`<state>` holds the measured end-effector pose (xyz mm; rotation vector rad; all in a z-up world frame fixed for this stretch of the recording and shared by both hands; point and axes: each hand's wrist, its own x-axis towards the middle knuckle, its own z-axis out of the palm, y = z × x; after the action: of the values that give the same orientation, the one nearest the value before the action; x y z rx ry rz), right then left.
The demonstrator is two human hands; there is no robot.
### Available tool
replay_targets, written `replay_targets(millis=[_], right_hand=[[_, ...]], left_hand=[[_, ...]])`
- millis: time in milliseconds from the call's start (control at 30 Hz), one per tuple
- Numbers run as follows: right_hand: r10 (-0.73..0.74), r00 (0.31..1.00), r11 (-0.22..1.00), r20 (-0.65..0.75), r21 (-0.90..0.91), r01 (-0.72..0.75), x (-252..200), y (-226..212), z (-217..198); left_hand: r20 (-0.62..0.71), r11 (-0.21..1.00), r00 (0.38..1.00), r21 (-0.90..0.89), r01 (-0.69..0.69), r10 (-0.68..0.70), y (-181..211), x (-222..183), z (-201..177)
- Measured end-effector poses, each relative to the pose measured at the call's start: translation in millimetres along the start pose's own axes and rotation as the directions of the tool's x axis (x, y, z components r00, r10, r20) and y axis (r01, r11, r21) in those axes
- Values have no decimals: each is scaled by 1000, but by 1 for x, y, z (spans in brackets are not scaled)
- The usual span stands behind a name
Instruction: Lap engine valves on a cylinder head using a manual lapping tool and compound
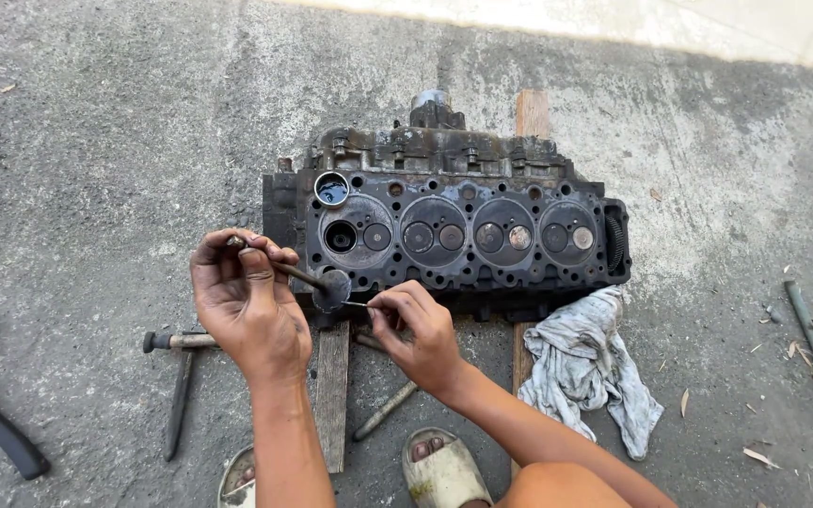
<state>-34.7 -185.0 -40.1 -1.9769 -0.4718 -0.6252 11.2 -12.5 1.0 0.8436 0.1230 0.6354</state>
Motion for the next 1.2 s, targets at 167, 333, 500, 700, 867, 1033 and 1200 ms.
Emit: replay_targets(millis=[167, 333, 500, 700, 867, 1033, 1200], right_hand=[[-1, 1000, 999, -18, -33, 0, 3, 8, -5], [12, 1000, 1000, 10, -11, -12, 0, 3, -3], [-3, 1000, 1000, 4, -27, 3, 6, 8, -6], [-1, 1000, 1000, 6, -16, 1, 6, 7, -3], [0, 999, 1000, 42, -9, 0, 2, 3, -4], [1, 1000, 999, 14, -42, -1, 7, 6, -3], [21, 1000, 996, 2, -90, -21, 9, 19, -3]], left_hand=[[-3, 1000, 1000, 14, -3, 3, 0, -2, 0], [-1, 1000, 1000, 11, -13, 13, -2, 1, -3], [9, 1000, 1000, 13, -18, 18, -1, 1, -2], [22, 1000, 1000, 18, -22, 22, 0, 0, 0], [28, 999, 999, 19, -26, 25, 0, 0, -2], [30, 999, 999, 33, -26, 25, 2, -2, 0], [37, 999, 999, 39, -27, 26, 1, -1, -1]])
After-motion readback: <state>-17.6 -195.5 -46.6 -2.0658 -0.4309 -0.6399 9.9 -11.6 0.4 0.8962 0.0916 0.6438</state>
